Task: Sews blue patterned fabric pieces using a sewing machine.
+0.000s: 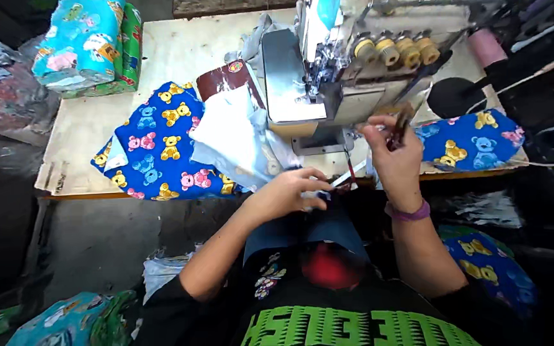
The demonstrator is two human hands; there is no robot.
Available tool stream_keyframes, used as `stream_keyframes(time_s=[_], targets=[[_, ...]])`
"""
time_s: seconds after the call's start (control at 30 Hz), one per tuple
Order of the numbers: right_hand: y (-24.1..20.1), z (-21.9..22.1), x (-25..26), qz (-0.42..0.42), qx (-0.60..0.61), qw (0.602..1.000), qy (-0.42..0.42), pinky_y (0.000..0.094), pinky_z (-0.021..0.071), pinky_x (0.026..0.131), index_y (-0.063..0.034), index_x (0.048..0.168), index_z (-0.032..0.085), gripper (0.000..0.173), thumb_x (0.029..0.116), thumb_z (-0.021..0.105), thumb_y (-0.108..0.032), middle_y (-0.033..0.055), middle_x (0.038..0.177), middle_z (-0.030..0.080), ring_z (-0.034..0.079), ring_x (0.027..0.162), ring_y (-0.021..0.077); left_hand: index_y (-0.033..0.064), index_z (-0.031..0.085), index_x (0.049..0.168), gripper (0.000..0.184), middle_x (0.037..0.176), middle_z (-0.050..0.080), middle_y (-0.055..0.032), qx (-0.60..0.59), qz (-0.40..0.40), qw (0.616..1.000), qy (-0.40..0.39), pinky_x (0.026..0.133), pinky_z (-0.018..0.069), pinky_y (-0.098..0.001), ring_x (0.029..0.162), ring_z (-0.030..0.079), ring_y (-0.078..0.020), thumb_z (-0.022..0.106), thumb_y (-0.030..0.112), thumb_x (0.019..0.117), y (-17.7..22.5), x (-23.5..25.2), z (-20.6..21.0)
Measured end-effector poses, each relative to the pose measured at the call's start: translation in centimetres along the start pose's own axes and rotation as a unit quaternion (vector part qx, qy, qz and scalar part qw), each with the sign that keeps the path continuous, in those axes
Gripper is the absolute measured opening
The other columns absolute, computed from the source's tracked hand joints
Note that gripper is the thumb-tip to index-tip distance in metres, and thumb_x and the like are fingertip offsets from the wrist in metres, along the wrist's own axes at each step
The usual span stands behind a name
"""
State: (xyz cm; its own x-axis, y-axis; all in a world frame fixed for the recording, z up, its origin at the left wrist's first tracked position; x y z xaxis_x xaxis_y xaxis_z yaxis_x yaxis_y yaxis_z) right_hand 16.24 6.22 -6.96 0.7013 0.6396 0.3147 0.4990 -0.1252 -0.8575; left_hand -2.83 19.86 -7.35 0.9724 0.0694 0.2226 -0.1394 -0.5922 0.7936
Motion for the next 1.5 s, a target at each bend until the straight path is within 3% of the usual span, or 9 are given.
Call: stream_keyframes(time_s=[0.13,0.3,0.43,0.73,0.97,1.07,1.2,1.37,1.5], targets=[[0.8,0.3,-2.5,0.016,0.013,1.0,-0.022,0.0157,0.044,0.056,-0.0017,0.111,0.072,0.027,0.1055,0.057,-0.024,0.0014,0.089,0.06,0.05,0.062,-0.001,-0.0009,0.075,0.104,0.014,0.097,0.068,-0.008,0.067,-0.101,0.957,0.263,0.072,0.0534,-0.0179,0.078,0.063,-0.0046,0.07,0.007,0.0952,-0.4,-3.1,-2.5],[0.3,4.5,-3.7,-0.003,0.006,0.996,-0.094,0.025,0.0479,0.059,-0.0004,0.105,0.075,0.019,0.0947,0.072,-0.016,0.0103,0.098,0.067,0.056,0.067,0.0093,-0.0014,0.072,0.118,0.032,0.091,0.066,-0.0201,0.206,-0.189,0.944,0.177,0.065,0.0561,-0.052,0.074,0.066,-0.0337,0.075,0.018,0.0932,-3.7,-2.8,0.2],[-0.7,5.4,-3.2,0.034,0.042,0.988,-0.146,0.0201,0.0444,0.062,-0.0019,0.121,0.073,0.044,0.0828,0.084,-0.021,0.0079,0.114,0.071,0.055,0.073,0.0026,0.0036,0.078,0.092,0.022,0.079,0.06,-0.0074,0.164,-0.12,0.963,0.175,0.06,0.0502,-0.0343,0.065,0.057,-0.0167,0.065,0.02,0.0999,-1.6,0.2,-2.3],[-0.9,3.2,-1.7,0.265,0.399,0.864,-0.155,0.0135,0.0365,0.039,-0.0133,0.077,0.058,0.023,0.0966,0.063,-0.004,-0.0078,0.048,0.048,0.04,0.037,-0.0019,-0.0033,0.07,0.104,0.026,0.096,0.07,-0.0134,0.104,-0.042,0.945,0.306,0.078,0.0558,-0.0303,0.087,0.066,-0.0156,0.078,0.016,0.0898,2.0,2.8,-1.7],[-1.7,3.9,-1.5,0.173,0.265,0.939,-0.136,0.013,0.04,0.045,-0.0119,0.091,0.068,0.006,0.0902,0.074,-0.01,-0.0094,0.063,0.059,0.046,0.046,-0.0045,0.0139,0.064,0.091,0.031,0.078,0.07,0.0066,-0.439,-0.263,0.781,0.359,0.072,0.0572,-0.023,0.072,0.067,-0.0029,0.036,0.006,0.1018,0.9,0.7,-1.6],[-0.4,3.8,-0.8,-0.007,0.001,1.0,0.0,0.0306,0.05,0.062,0.0006,0.104,0.073,0.015,0.092,0.071,-0.007,0.0101,0.087,0.07,0.059,0.067,0.012,0.0059,0.072,0.101,0.013,0.083,0.069,0.0052,-0.07,-0.222,0.911,0.341,0.07,0.0551,-0.0175,0.074,0.064,0.001,0.06,0.003,0.0965,2.7,-1.9,-5.6],[-4.3,4.5,-2.6,-0.03,0.11,0.992,-0.06,0.0115,0.0488,0.058,-0.0012,0.095,0.073,0.012,0.0912,0.073,-0.012,-0.003,0.075,0.067,0.057,0.061,-0.0049,0.0047,0.079,0.108,0.017,0.086,0.062,-0.0161,0.43,-0.029,0.843,0.323,0.073,0.0463,-0.0382,0.082,0.059,-0.0282,0.069,0.011,0.0963,5.7,-1.7,-9.3],[-1.1,7.7,-1.9,0.164,0.24,0.953,-0.089,0.0155,0.0419,0.045,-0.0042,0.096,0.071,0.011,0.0974,0.068,-0.015,-0.0098,0.058,0.054,0.044,0.044,-0.0036,0.0009,0.075,0.102,0.019,0.102,0.072,-0.0097,0.202,-0.119,0.951,0.204,0.089,0.0529,-0.0283,0.096,0.067,-0.0109,0.061,0.014,0.1016,-0.1,5.2,-12.6],[0.5,7.6,-1.4,0.159,0.204,0.966,-0.023,0.0149,0.0448,0.043,0.001,0.116,0.066,0.022,0.096,0.067,-0.009,-0.0049,0.067,0.061,0.048,0.045,-0.0029,-0.0008,0.077,0.106,0.024,0.106,0.072,-0.0224,0.226,-0.168,0.948,0.148,0.093,0.0509,-0.0583,0.105,0.069,-0.0386,0.061,0.018,0.1018,-4.4,10.1,-10.7]])
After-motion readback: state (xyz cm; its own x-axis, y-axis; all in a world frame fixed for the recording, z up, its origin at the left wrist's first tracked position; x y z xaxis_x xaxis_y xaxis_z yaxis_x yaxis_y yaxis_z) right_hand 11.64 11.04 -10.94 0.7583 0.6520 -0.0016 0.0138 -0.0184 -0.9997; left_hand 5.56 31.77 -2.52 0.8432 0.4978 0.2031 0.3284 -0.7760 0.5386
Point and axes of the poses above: each hand's wrist, its own x-axis towards the middle knuckle, its own z-axis out of the palm, y = z × x, the point moved 1 cm from there along x, towards the middle knuckle
